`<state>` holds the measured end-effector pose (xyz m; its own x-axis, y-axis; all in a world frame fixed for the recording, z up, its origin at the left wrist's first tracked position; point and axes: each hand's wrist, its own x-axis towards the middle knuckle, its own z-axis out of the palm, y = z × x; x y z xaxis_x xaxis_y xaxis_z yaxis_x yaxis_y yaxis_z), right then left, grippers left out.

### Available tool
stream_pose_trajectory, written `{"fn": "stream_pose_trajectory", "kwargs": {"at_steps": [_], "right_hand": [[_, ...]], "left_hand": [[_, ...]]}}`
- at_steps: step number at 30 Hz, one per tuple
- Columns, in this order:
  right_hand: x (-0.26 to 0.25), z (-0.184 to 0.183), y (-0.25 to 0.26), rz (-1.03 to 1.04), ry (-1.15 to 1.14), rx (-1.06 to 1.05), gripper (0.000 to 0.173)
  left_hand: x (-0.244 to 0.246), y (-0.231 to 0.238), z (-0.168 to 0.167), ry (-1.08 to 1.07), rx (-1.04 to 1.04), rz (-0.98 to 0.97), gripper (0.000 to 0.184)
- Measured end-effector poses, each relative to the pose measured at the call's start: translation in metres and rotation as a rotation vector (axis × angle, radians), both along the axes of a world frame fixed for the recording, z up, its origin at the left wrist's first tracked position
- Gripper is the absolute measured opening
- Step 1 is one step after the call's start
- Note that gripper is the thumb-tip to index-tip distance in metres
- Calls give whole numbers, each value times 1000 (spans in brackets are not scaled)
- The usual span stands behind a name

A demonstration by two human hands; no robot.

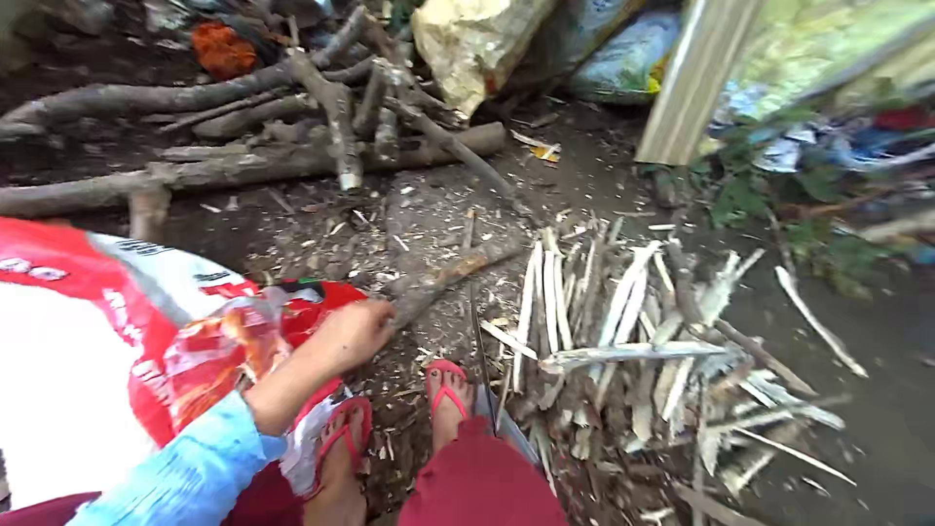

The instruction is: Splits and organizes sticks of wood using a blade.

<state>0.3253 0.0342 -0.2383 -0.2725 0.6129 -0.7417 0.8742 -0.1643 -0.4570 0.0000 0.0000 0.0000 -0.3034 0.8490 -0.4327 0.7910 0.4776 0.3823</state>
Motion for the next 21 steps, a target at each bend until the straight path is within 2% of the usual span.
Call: {"fn": "stream_pose_trajectory", "kwargs": {"at_steps": [2,4,7,10,13,16,18,21], "right_hand": [[9,9,4,-66,61,-36,53],[21,17,1,-155,114,-3,57],[38,35,2,-262,223,93,56],[51,49,8,-281,266,162,55],[57,49,9,-322,317,200,55],[52,52,8,-365,352,198,53],[46,56,9,-358,350,197,54],[37,64,12,-316,357,195,51]], "left_hand": [[25,45,-44,-72,-193,-84,33],[49,81,-94,-102,-254,-160,34],[90,124,-159,-147,-158,-312,34],[124,152,-198,-190,-62,-415,46],[143,163,-219,-128,-123,-509,54],[138,164,-218,-114,-161,-528,44],[126,161,-206,-167,-118,-453,35],[96,147,-190,-260,162,-176,30]]}}
